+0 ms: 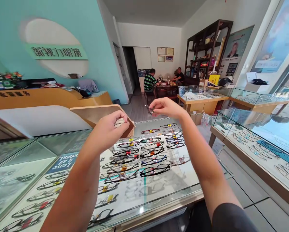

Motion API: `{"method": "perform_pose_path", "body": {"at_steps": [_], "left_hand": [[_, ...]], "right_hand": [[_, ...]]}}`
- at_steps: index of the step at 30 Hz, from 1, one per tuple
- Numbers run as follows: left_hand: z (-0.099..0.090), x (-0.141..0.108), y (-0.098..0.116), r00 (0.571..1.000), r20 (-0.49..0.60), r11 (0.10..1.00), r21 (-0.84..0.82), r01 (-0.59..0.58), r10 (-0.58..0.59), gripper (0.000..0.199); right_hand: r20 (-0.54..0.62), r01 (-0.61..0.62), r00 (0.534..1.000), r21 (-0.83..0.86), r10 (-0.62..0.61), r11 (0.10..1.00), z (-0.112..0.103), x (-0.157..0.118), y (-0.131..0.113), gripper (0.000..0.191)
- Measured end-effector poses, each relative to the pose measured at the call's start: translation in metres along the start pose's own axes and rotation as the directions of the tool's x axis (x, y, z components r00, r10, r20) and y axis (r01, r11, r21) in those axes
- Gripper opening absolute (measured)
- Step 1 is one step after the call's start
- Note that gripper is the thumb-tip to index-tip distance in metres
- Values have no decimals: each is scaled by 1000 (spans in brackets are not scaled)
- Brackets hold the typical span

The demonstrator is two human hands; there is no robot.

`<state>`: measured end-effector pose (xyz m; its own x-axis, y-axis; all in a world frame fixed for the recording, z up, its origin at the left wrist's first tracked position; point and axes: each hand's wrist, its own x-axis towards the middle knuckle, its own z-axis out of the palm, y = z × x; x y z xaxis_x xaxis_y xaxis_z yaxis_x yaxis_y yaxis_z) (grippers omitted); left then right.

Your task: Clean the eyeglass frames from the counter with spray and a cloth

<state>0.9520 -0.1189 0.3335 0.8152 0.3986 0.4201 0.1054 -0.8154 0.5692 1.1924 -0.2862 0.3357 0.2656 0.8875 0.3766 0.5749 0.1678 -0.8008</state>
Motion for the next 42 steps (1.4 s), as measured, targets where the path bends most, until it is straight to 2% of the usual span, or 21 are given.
{"method": "perform_pose_path", "body": {"at_steps": [2,4,7,10,14,18,20,23,27,30,33,35,38,42], "left_hand": [[2,2,-2,999,-46,996,-93,-14,10,8],[3,4,-5,996,-86,982,-186,-28,12,12],[6,9,-10,994,-111,963,-268,-38,8,13],[9,13,-14,994,-112,951,-308,-36,2,12],[12,18,-18,995,-101,916,-400,-31,-10,13],[16,22,-22,999,-15,806,-591,28,-46,23],[18,23,-25,997,27,774,-630,69,-66,30],[19,24,-28,996,43,792,-605,84,-73,34],[19,22,-28,998,-17,814,-579,39,-60,39],[19,22,-27,996,-65,820,-573,9,-57,38],[22,23,-26,995,-90,833,-553,-18,-38,37],[24,23,-24,995,-102,844,-535,-34,-25,36],[26,22,-21,995,-99,854,-518,-46,-7,34],[28,22,-21,996,-91,848,-526,-66,20,33]], "right_hand": [[-70,115,991,12,-114,993,28,-7,0,18],[-147,198,968,-54,-204,979,51,-10,-2,22],[-229,279,918,-208,-324,937,70,-7,-3,32],[-276,301,886,-271,-373,914,75,-3,0,34],[-322,297,873,-245,-366,923,79,-6,2,29],[-311,307,878,-221,-365,926,85,-8,-1,25],[-302,322,875,-222,-379,920,87,-8,-2,24],[-291,335,870,-243,-398,910,89,-9,-5,23],[-263,337,879,-250,-398,908,89,-11,-5,22],[-299,324,895,-76,-332,943,89,-8,-1,13],[-341,272,921,220,-188,937,88,-2,7,22],[-305,218,946,351,-109,911,87,2,14,26],[-210,122,977,460,-25,880,84,6,21,25],[-131,50,991,569,31,821,82,5,21,24]]}}
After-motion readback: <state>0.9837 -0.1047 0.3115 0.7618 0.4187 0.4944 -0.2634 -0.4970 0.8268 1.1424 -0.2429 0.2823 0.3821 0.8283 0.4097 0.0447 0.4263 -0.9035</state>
